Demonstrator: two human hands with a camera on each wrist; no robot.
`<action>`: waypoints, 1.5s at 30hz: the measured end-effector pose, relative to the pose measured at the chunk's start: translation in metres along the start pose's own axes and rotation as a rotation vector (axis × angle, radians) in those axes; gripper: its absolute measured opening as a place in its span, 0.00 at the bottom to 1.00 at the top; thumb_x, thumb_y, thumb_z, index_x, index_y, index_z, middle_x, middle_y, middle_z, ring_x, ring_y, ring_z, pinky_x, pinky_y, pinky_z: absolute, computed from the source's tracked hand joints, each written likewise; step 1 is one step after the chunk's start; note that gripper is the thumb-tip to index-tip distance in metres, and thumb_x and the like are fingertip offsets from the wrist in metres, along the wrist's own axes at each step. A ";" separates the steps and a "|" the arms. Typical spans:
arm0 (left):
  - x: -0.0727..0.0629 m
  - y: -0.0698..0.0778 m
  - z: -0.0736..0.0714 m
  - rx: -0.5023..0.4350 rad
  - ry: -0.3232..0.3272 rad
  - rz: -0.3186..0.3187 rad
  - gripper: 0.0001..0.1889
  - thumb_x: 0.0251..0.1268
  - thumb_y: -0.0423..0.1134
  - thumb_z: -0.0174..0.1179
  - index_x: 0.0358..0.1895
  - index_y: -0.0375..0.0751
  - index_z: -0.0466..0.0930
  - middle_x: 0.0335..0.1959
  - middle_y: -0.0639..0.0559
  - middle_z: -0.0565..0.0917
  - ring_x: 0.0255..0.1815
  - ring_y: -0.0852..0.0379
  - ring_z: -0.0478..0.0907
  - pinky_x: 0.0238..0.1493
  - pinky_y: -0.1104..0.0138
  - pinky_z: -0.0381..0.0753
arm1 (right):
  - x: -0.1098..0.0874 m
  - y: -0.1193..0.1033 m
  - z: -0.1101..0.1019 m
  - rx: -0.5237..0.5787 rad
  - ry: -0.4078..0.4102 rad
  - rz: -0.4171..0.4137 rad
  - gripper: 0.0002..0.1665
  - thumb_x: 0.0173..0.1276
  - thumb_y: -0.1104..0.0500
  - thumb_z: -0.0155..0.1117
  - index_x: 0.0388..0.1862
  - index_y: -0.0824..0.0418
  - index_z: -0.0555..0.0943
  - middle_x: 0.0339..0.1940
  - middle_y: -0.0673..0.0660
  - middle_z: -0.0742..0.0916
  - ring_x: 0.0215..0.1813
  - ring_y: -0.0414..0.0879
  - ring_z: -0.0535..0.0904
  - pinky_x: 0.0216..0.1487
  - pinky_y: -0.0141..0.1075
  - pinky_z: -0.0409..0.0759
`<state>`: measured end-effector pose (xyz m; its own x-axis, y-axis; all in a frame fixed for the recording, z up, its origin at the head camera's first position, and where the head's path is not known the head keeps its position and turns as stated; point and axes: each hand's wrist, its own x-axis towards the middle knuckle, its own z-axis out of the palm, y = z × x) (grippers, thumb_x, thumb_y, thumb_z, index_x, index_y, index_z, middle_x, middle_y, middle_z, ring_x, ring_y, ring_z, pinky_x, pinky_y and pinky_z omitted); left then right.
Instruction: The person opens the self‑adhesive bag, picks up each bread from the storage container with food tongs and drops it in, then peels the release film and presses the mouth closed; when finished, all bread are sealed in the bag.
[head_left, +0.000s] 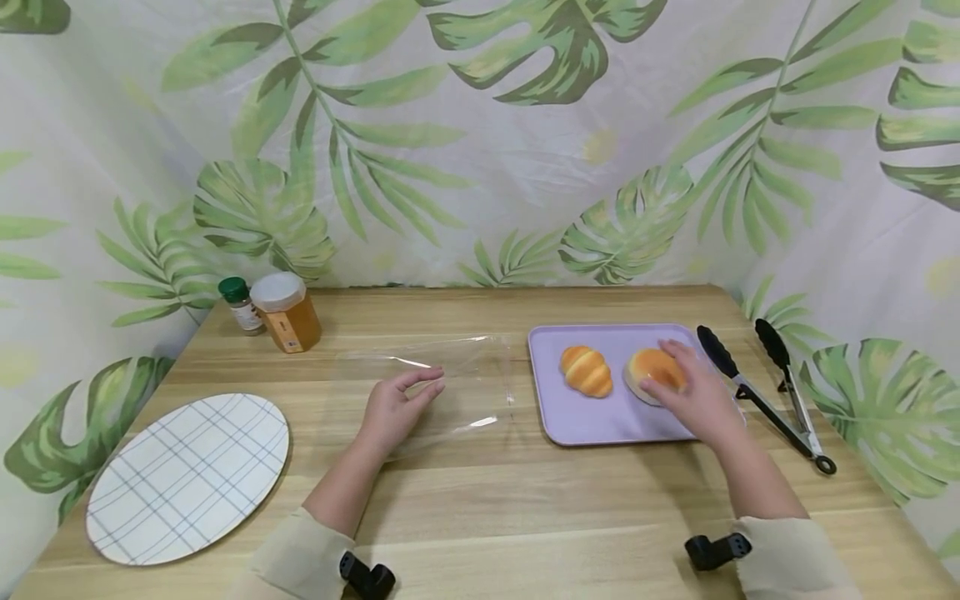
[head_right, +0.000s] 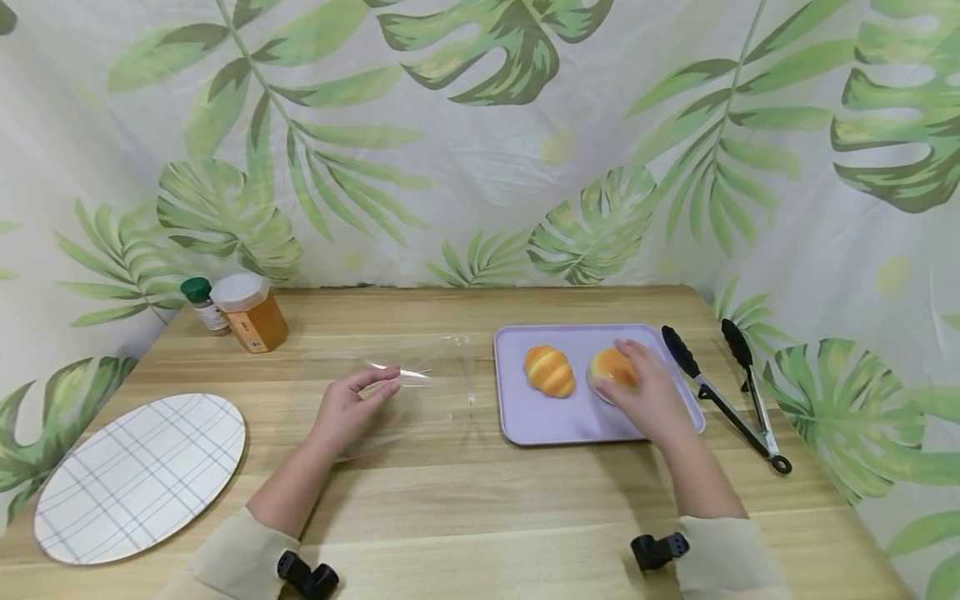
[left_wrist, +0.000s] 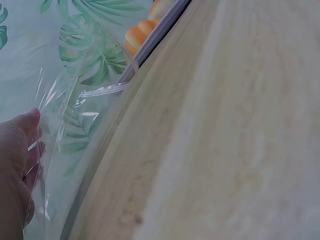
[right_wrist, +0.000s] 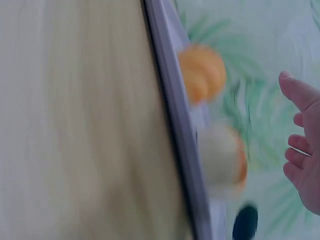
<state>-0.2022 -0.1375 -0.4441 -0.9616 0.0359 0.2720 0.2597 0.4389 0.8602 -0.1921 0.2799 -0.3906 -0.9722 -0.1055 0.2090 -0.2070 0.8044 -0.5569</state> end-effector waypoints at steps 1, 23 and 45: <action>0.000 0.000 0.000 0.001 0.004 0.006 0.12 0.63 0.37 0.66 0.47 0.36 0.86 0.51 0.44 0.87 0.59 0.45 0.81 0.68 0.51 0.73 | -0.004 0.007 -0.006 -0.014 0.015 0.027 0.44 0.67 0.48 0.67 0.73 0.68 0.63 0.73 0.74 0.65 0.73 0.73 0.58 0.69 0.69 0.59; -0.001 -0.001 0.002 -0.024 0.015 -0.010 0.11 0.63 0.37 0.67 0.46 0.37 0.86 0.51 0.45 0.87 0.60 0.46 0.80 0.71 0.49 0.69 | -0.056 0.130 -0.054 -0.165 0.083 0.379 0.55 0.71 0.38 0.57 0.74 0.77 0.49 0.66 0.87 0.60 0.66 0.83 0.56 0.63 0.73 0.58; -0.003 -0.002 0.004 -0.020 0.000 0.003 0.12 0.63 0.37 0.66 0.47 0.36 0.86 0.51 0.45 0.87 0.59 0.45 0.81 0.68 0.51 0.73 | -0.049 0.150 -0.048 -0.145 0.077 0.532 0.51 0.67 0.34 0.58 0.62 0.80 0.63 0.53 0.83 0.71 0.53 0.76 0.69 0.50 0.65 0.72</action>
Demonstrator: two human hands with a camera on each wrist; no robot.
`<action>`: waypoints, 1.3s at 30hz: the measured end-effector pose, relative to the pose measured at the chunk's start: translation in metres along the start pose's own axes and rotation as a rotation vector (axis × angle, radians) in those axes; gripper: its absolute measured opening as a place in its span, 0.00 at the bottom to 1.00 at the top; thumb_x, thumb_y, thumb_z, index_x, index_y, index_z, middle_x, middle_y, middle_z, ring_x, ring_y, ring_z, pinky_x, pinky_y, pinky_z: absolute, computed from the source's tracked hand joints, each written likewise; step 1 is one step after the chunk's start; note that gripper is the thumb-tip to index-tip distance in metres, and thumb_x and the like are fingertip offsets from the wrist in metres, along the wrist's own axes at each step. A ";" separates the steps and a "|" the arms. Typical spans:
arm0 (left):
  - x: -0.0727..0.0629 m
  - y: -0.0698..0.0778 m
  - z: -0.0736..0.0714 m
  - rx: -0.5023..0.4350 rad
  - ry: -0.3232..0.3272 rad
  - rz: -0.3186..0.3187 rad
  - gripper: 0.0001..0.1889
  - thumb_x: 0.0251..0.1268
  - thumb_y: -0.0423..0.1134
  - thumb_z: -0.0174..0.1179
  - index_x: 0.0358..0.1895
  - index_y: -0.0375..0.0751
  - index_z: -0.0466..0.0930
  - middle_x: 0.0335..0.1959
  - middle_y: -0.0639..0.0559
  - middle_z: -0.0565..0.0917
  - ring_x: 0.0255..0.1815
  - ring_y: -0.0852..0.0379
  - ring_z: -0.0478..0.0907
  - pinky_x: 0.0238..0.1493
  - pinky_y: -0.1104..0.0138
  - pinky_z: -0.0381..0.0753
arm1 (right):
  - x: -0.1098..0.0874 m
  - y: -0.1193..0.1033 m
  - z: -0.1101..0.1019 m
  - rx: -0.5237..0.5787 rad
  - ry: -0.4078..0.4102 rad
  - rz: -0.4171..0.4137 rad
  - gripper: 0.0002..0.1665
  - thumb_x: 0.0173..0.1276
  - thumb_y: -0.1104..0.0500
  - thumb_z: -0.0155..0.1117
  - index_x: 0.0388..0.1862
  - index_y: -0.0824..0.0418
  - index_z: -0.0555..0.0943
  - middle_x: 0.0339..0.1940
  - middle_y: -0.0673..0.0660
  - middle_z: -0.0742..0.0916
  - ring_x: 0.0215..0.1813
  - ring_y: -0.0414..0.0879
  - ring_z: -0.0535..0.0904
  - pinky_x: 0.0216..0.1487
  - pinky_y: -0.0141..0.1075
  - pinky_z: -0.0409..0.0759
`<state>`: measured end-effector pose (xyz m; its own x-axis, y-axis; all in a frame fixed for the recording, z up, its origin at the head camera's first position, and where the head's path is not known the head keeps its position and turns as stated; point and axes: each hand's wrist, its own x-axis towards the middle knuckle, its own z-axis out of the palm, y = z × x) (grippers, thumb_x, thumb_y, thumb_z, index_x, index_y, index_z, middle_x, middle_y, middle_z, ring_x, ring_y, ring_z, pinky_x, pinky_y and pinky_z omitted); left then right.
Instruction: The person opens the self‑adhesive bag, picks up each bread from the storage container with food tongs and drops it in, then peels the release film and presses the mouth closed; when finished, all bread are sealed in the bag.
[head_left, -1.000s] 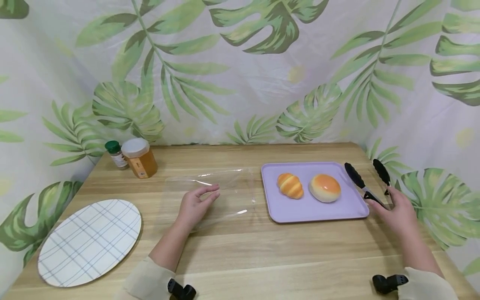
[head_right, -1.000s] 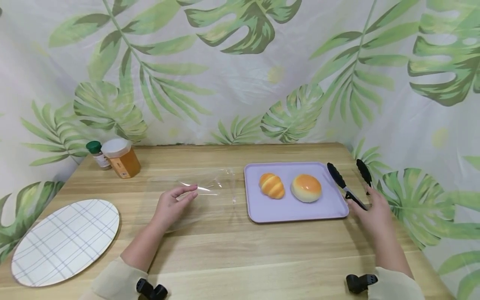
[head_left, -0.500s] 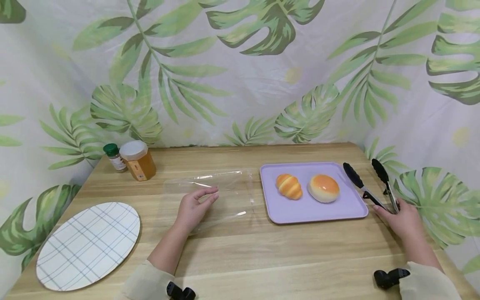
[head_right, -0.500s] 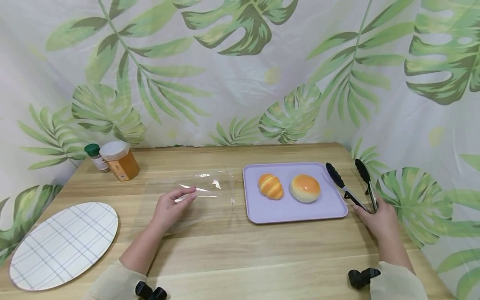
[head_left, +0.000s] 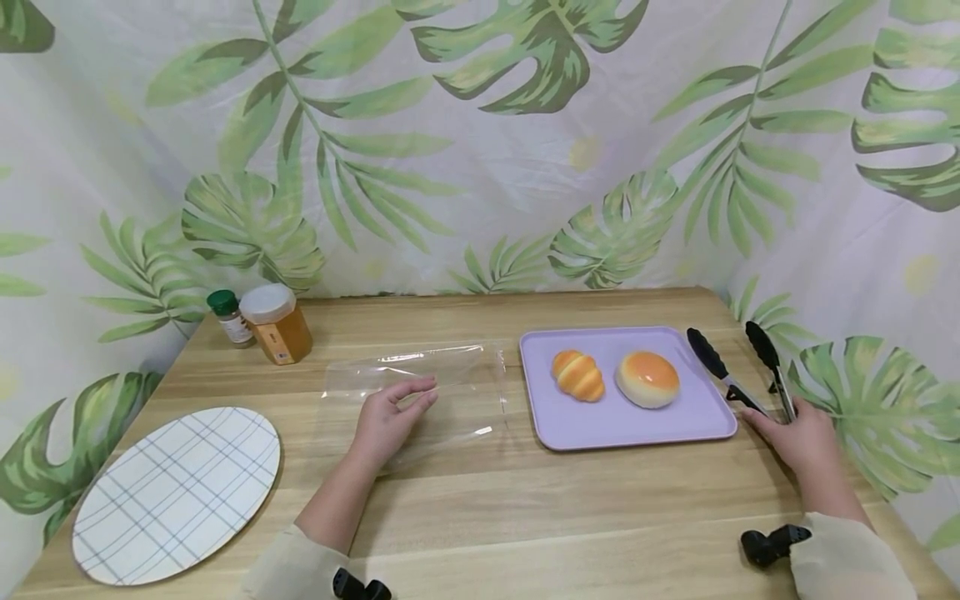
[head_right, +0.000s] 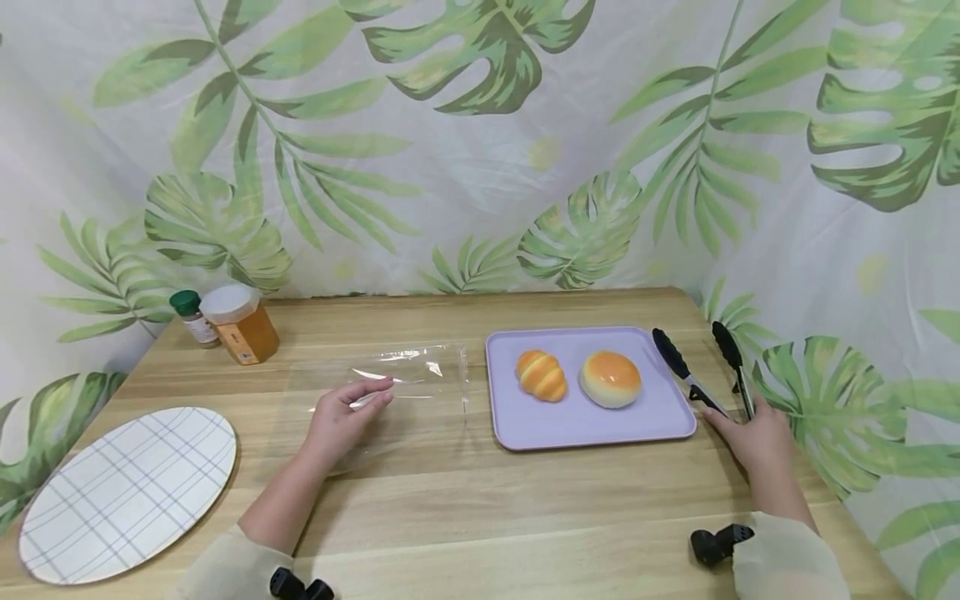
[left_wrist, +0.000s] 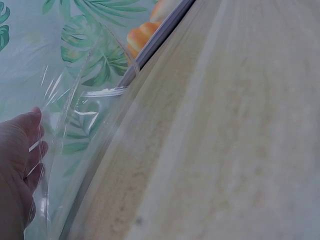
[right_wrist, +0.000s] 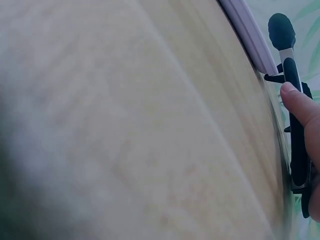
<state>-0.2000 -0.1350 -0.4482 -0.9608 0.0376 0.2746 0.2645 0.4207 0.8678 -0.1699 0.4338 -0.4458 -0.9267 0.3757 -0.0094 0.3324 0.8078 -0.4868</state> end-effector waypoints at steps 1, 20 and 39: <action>0.000 0.000 0.000 0.000 0.001 0.003 0.12 0.63 0.37 0.66 0.47 0.36 0.86 0.51 0.44 0.87 0.58 0.45 0.81 0.67 0.51 0.74 | -0.001 0.000 0.000 0.012 0.006 0.005 0.51 0.66 0.34 0.59 0.61 0.80 0.63 0.52 0.83 0.71 0.53 0.75 0.69 0.50 0.65 0.72; -0.001 0.001 0.000 0.012 0.005 -0.016 0.12 0.62 0.38 0.67 0.47 0.39 0.87 0.51 0.45 0.87 0.58 0.46 0.81 0.66 0.51 0.75 | -0.038 -0.013 -0.021 0.003 -0.099 -0.225 0.47 0.65 0.42 0.66 0.68 0.75 0.65 0.54 0.79 0.75 0.52 0.72 0.74 0.47 0.60 0.73; 0.000 -0.001 0.001 0.006 -0.009 -0.020 0.13 0.62 0.38 0.67 0.47 0.37 0.86 0.51 0.45 0.87 0.58 0.45 0.81 0.67 0.51 0.74 | -0.044 -0.026 -0.025 -0.113 -0.150 -0.385 0.44 0.57 0.42 0.74 0.61 0.72 0.74 0.57 0.79 0.77 0.57 0.74 0.72 0.53 0.66 0.71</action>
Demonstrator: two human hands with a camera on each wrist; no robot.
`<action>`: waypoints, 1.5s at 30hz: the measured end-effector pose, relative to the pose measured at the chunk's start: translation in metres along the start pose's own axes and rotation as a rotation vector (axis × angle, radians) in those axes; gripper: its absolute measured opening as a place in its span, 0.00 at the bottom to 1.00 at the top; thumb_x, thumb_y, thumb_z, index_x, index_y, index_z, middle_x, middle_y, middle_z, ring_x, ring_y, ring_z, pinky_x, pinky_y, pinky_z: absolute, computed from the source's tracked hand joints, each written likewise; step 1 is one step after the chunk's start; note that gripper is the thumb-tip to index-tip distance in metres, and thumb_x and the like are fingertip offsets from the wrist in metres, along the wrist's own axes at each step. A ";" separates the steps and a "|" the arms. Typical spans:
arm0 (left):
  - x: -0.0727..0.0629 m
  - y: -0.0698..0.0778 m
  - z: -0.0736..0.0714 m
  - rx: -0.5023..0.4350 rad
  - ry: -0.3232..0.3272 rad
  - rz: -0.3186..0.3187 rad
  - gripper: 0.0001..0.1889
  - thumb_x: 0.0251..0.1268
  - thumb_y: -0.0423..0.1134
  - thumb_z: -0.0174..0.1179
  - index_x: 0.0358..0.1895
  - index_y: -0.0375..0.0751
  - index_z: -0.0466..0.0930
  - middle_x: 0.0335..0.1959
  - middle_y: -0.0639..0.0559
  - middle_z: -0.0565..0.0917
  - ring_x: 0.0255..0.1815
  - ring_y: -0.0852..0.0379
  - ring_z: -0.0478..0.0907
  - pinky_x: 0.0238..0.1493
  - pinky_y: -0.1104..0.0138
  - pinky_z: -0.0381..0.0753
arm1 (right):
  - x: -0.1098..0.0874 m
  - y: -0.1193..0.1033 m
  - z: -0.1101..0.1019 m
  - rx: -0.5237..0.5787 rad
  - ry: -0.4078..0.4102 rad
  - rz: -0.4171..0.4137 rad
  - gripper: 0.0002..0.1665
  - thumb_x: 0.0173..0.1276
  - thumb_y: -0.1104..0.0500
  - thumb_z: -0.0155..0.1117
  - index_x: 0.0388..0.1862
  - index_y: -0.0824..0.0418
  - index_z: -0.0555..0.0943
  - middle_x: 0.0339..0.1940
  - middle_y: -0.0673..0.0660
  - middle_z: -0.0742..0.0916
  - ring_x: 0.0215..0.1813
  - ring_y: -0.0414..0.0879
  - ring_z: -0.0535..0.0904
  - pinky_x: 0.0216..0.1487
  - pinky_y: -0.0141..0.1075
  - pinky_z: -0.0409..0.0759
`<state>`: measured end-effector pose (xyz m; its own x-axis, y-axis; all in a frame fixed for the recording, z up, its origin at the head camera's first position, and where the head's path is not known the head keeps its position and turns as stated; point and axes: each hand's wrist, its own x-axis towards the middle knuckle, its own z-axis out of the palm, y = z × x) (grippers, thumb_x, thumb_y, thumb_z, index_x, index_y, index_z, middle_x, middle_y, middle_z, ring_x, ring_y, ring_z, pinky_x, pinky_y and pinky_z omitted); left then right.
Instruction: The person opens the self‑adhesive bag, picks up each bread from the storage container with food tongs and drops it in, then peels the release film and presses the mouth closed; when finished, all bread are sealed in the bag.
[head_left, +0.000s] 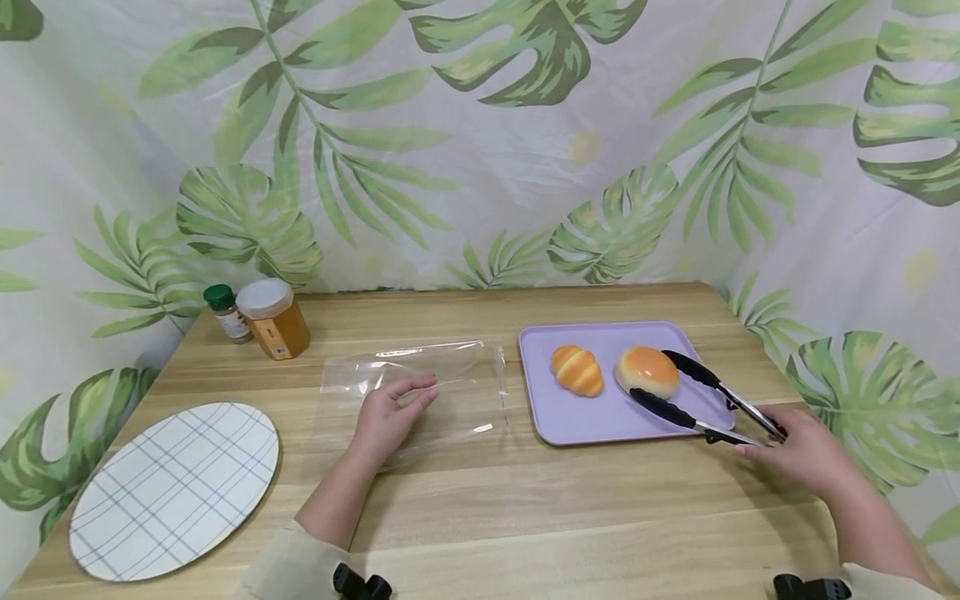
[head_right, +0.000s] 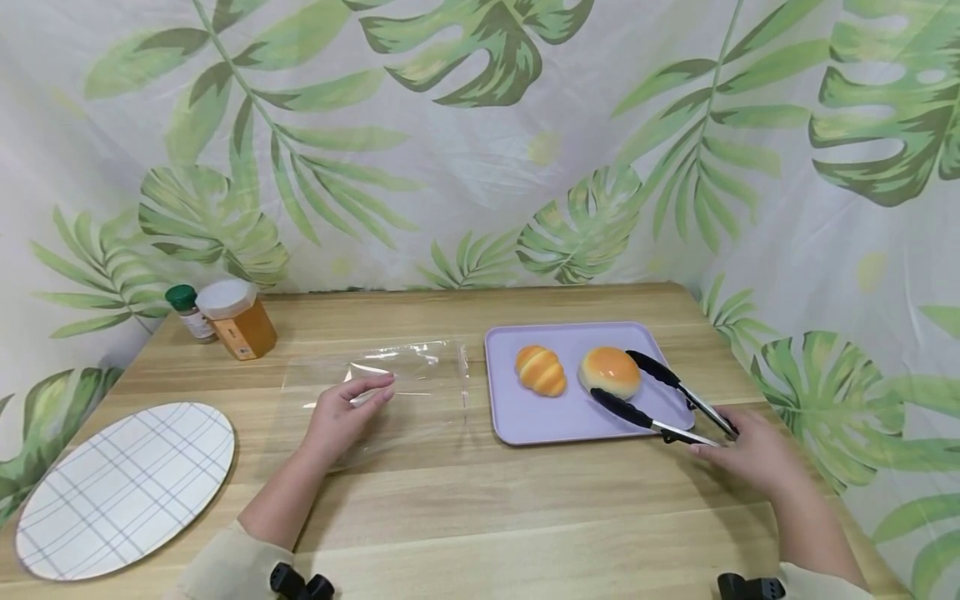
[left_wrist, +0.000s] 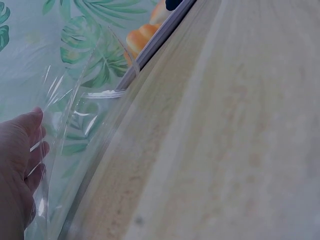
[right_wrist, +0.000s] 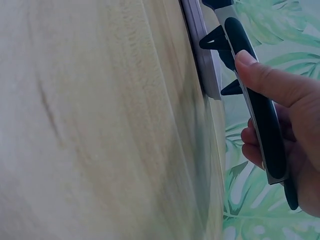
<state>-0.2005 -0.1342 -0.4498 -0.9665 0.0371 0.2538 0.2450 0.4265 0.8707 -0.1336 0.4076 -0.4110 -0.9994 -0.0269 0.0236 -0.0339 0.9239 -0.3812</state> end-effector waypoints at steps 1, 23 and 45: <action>0.000 0.000 0.000 -0.001 -0.002 -0.002 0.13 0.62 0.38 0.67 0.47 0.37 0.86 0.51 0.45 0.87 0.58 0.45 0.81 0.67 0.51 0.74 | 0.000 0.000 0.000 0.001 -0.002 -0.002 0.44 0.57 0.43 0.74 0.61 0.72 0.74 0.58 0.80 0.77 0.57 0.74 0.72 0.53 0.66 0.71; 0.000 0.002 -0.003 -0.019 -0.014 -0.016 0.13 0.63 0.39 0.67 0.47 0.37 0.86 0.51 0.45 0.87 0.59 0.45 0.81 0.68 0.51 0.73 | -0.002 -0.010 -0.009 0.037 0.026 0.067 0.45 0.59 0.41 0.72 0.63 0.72 0.72 0.53 0.73 0.79 0.47 0.61 0.75 0.38 0.41 0.71; -0.003 0.005 -0.001 -0.011 -0.013 0.010 0.11 0.63 0.40 0.66 0.45 0.38 0.86 0.50 0.45 0.87 0.58 0.45 0.81 0.69 0.50 0.71 | 0.045 -0.126 0.005 -0.011 -0.084 -0.301 0.40 0.51 0.45 0.79 0.59 0.65 0.79 0.45 0.57 0.84 0.41 0.46 0.76 0.42 0.41 0.76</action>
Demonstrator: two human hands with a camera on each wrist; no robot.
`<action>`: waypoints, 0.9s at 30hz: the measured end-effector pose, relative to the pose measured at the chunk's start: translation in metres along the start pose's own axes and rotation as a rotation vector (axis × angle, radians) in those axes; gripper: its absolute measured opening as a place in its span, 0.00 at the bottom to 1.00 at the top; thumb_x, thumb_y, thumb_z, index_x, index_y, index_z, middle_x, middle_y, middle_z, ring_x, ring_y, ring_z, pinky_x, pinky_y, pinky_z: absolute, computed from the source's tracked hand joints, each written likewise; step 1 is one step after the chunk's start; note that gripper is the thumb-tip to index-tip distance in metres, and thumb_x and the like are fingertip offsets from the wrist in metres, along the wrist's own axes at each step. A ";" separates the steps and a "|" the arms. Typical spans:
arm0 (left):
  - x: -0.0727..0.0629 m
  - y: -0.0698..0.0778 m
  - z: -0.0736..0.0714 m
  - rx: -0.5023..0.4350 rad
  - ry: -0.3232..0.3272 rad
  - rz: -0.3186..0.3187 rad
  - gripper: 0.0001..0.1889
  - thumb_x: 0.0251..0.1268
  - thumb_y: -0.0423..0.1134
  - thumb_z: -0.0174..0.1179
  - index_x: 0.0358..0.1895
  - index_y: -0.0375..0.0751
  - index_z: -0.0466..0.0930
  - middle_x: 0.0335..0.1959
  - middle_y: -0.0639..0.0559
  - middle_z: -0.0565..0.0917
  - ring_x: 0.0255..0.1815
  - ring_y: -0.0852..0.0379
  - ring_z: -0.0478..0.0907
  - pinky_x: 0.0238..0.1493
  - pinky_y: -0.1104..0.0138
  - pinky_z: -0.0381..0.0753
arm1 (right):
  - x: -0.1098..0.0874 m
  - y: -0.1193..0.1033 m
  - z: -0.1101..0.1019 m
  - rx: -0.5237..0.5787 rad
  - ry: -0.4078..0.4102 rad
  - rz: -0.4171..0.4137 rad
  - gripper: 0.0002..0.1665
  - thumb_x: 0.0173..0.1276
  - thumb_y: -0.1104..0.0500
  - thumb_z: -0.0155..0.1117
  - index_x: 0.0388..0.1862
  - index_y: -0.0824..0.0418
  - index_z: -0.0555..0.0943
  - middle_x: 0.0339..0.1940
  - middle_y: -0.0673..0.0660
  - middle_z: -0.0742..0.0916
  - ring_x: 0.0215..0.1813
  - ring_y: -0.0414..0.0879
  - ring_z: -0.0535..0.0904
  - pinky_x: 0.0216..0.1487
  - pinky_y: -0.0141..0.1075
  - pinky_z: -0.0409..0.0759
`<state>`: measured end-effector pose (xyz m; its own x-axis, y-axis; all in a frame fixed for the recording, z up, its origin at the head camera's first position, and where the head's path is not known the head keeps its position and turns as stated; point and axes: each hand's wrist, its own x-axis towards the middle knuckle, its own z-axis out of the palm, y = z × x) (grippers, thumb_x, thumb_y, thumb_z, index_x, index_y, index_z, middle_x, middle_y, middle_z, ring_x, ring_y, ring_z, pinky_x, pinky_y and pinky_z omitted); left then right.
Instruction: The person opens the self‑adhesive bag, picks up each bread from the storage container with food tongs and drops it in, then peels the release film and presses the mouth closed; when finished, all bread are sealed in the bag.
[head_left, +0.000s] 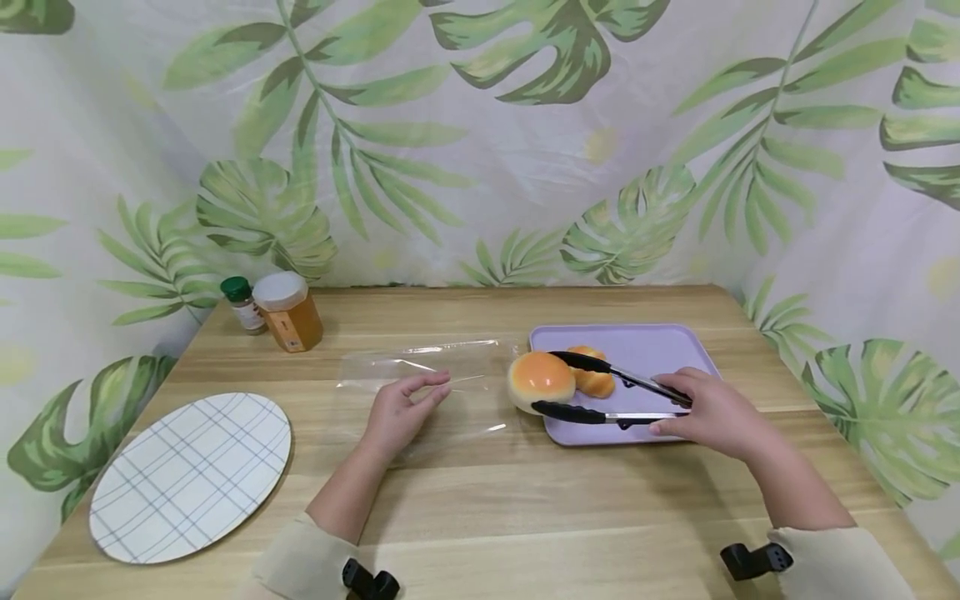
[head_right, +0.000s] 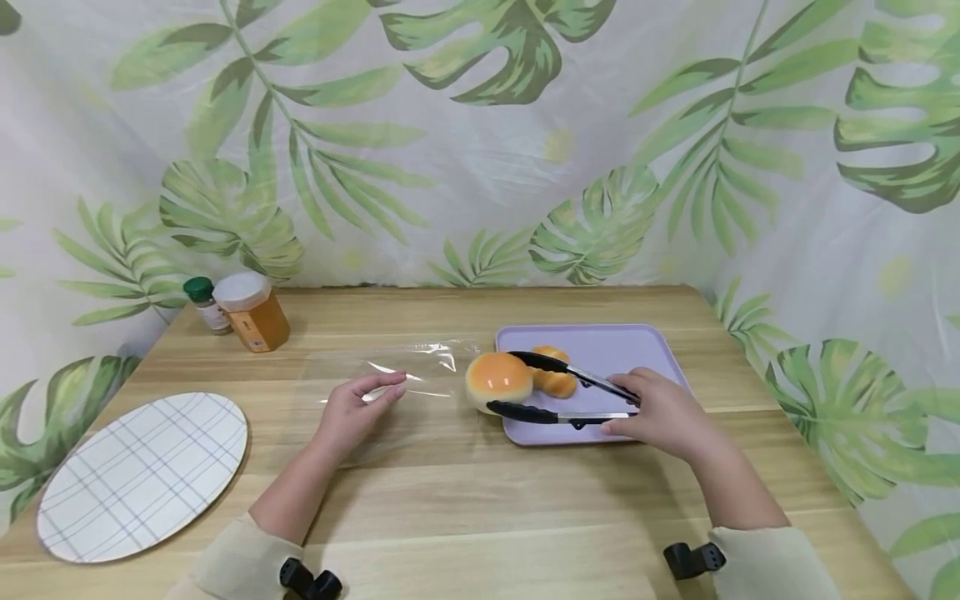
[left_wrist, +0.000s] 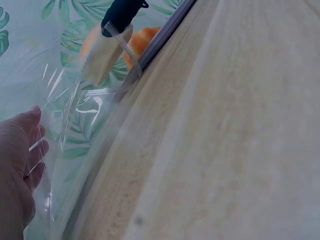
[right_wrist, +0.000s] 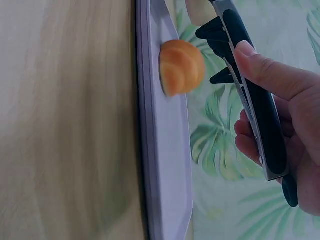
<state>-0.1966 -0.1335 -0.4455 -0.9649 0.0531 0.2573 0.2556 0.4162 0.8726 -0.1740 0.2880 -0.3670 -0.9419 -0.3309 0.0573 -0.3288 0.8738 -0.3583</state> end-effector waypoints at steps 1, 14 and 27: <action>0.000 0.000 0.000 0.001 0.000 0.005 0.11 0.63 0.40 0.66 0.45 0.38 0.86 0.50 0.45 0.87 0.58 0.45 0.81 0.69 0.50 0.72 | 0.004 -0.003 0.000 -0.009 -0.012 -0.006 0.40 0.52 0.45 0.79 0.60 0.65 0.79 0.44 0.57 0.83 0.41 0.46 0.75 0.41 0.40 0.75; -0.003 0.004 0.000 -0.015 -0.003 0.018 0.11 0.63 0.38 0.66 0.46 0.37 0.86 0.51 0.45 0.87 0.59 0.45 0.81 0.70 0.50 0.70 | 0.038 -0.033 0.011 -0.046 -0.088 -0.120 0.39 0.50 0.47 0.80 0.59 0.63 0.79 0.46 0.55 0.84 0.44 0.46 0.79 0.46 0.45 0.79; -0.003 0.007 0.006 -0.033 -0.014 0.054 0.10 0.61 0.37 0.68 0.45 0.40 0.87 0.49 0.46 0.88 0.56 0.47 0.83 0.66 0.52 0.75 | 0.056 -0.059 0.038 0.006 -0.132 -0.171 0.42 0.49 0.47 0.80 0.61 0.63 0.78 0.59 0.61 0.82 0.60 0.56 0.79 0.59 0.52 0.78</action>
<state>-0.1917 -0.1253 -0.4425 -0.9502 0.0879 0.2989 0.3093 0.3821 0.8708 -0.2049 0.2038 -0.3780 -0.8553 -0.5181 -0.0045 -0.4821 0.7989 -0.3596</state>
